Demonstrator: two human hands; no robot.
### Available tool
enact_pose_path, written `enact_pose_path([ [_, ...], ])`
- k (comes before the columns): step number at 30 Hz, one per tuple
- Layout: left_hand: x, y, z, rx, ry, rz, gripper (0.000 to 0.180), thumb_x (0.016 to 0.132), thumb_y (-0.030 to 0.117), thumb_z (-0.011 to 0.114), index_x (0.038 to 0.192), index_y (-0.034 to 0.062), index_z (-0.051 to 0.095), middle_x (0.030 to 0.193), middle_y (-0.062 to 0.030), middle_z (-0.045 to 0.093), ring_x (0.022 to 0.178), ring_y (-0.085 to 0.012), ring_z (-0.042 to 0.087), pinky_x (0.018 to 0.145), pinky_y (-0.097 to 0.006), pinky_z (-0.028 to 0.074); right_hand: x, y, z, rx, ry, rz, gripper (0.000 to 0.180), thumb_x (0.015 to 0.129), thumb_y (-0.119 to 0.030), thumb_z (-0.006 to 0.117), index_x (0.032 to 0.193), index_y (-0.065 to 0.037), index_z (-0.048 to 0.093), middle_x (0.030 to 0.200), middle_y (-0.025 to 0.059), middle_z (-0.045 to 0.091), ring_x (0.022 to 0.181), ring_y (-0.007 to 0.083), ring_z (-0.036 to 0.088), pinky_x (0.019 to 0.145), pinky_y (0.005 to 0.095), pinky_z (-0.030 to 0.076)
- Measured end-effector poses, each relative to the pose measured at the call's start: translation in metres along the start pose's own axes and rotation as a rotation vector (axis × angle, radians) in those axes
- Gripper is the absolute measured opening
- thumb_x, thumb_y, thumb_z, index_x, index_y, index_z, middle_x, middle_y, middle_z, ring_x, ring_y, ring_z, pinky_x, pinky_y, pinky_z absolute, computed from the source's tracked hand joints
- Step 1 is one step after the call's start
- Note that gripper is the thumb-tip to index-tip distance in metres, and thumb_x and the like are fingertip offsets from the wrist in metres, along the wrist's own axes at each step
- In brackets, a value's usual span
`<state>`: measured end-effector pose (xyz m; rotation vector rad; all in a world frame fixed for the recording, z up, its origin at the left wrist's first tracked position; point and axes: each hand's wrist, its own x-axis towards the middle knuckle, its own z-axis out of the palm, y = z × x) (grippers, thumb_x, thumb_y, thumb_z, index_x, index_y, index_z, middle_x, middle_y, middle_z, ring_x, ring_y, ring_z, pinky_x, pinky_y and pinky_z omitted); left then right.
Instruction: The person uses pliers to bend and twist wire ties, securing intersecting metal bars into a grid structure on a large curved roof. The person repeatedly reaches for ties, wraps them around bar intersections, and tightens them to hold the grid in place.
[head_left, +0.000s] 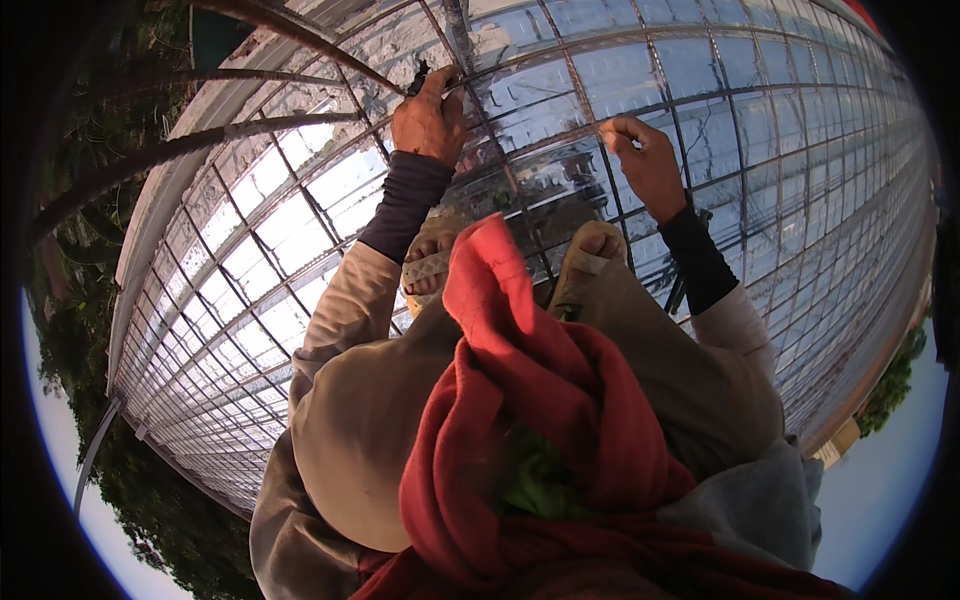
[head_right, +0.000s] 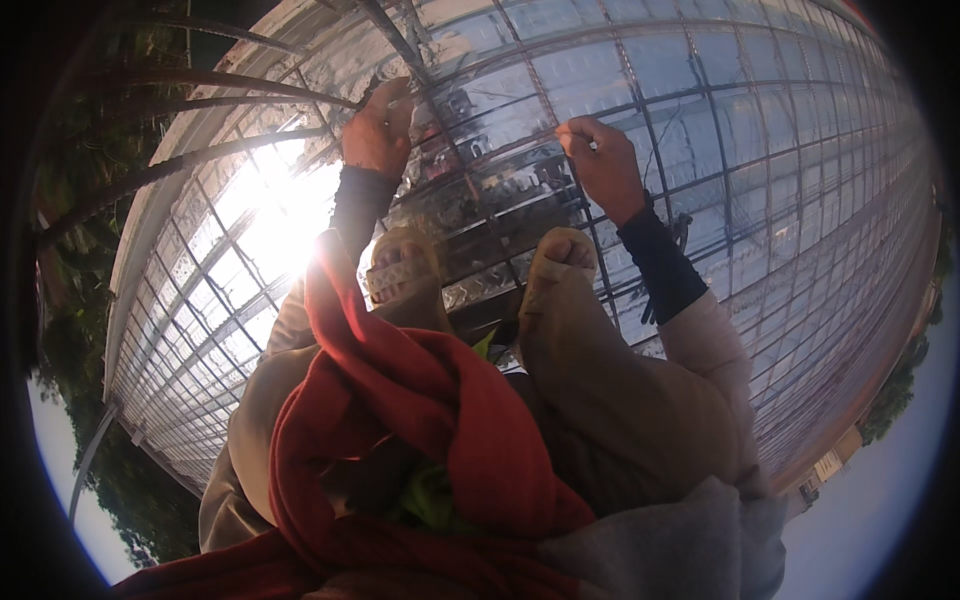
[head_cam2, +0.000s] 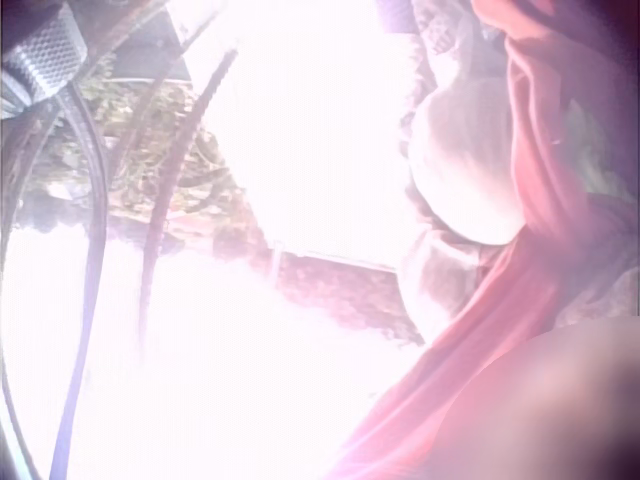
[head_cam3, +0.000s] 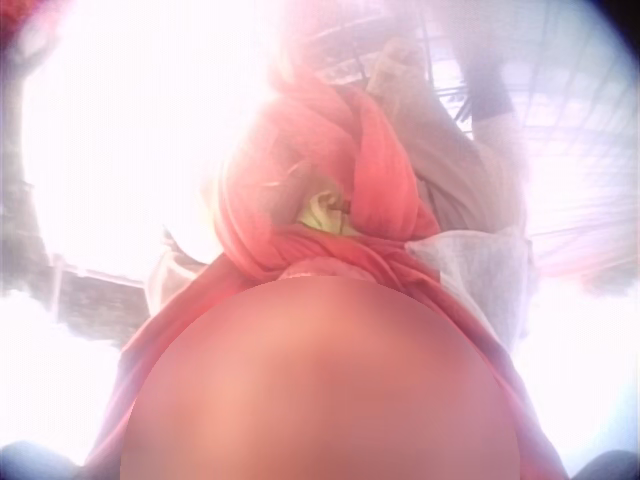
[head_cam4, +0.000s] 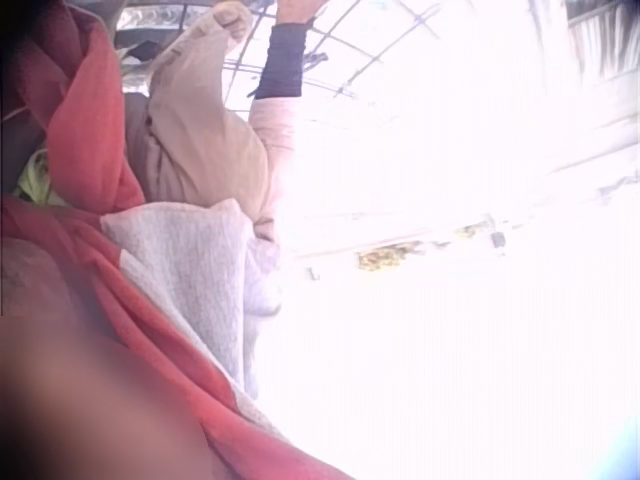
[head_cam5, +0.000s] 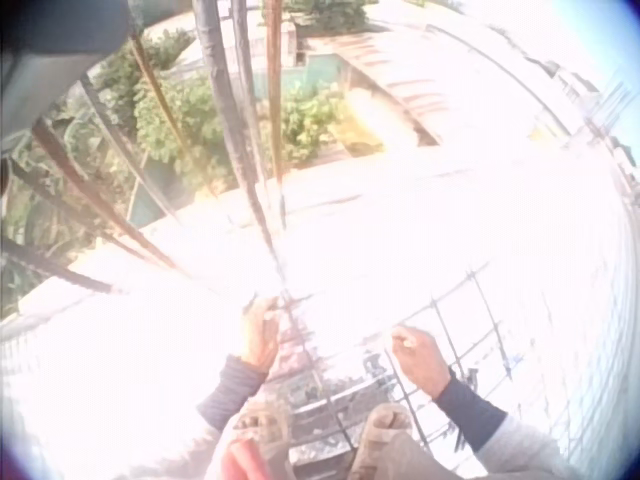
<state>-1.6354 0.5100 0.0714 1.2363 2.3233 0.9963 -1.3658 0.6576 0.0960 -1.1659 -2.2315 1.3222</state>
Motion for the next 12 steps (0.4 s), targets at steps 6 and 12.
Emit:
enact_pose_path([
  [6, 0.028, -0.006, 0.041, 0.337, -0.025, 0.14, 0.03, 0.091, 0.019, 0.064, 0.119, 0.0052, 0.064, 0.095, -0.025, 0.071, 0.084, -0.0441, 0.068, 0.076, -0.053, 0.056, 0.003, 0.004, 0.006, -0.011, 0.097, -0.045, 0.021, 0.094, -0.018, 0.064, 0.103, -0.001, 0.072, 0.092, 0.0148, 0.074, 0.078, 0.0239, 0.07, 0.074, 0.0354, 0.053],
  [12, 0.023, -0.054, 0.035, 0.431, -0.248, 0.007, 0.043, 0.099, 0.015, 0.046, 0.139, 0.0052, 0.057, 0.107, -0.0274, 0.073, 0.091, -0.0481, 0.07, 0.077, -0.056, 0.056, -0.006, 0.009, 0.029, 0.065, 0.084, -0.075, 0.017, 0.091, -0.017, 0.064, 0.098, -0.003, 0.069, 0.086, 0.015, 0.071, 0.076, 0.0359, 0.067, 0.071, 0.0424, 0.053],
])
